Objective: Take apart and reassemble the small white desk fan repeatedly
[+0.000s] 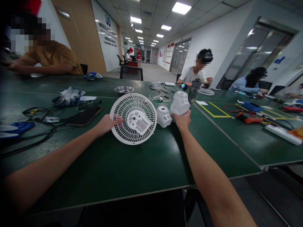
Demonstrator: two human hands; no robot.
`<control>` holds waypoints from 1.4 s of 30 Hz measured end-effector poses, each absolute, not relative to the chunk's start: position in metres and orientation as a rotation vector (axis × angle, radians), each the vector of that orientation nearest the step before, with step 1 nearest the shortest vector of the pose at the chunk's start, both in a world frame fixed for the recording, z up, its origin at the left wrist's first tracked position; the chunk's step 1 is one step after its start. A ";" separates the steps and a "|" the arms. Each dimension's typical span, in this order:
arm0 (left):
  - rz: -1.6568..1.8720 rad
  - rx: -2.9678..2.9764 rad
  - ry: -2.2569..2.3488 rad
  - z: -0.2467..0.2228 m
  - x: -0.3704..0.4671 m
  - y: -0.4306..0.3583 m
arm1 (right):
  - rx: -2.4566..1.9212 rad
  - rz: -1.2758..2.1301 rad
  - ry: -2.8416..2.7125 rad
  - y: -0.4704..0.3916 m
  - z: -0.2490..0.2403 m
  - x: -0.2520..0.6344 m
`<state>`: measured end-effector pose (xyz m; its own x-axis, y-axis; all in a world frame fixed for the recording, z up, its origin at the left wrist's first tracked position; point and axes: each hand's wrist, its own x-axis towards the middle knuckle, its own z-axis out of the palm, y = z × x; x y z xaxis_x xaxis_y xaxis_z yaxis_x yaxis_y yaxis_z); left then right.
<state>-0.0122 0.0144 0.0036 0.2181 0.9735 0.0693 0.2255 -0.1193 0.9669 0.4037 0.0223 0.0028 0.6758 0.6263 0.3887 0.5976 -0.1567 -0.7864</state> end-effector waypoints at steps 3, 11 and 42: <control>1.013 1.545 1.161 0.005 -0.012 0.012 | -1.829 0.004 -0.981 0.023 0.003 0.406; 1.009 1.535 1.144 0.002 -0.011 0.014 | -1.828 -0.001 -0.947 0.020 0.003 0.401; 0.937 1.610 1.161 0.002 -0.014 0.018 | -1.874 0.049 -1.306 -0.012 0.034 0.335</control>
<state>-0.0140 0.0181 0.0021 0.2682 0.9611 0.0667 0.2680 -0.1409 0.9530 0.3351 -0.0123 0.0344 0.4588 0.7921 0.4026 0.7595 -0.1145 -0.6403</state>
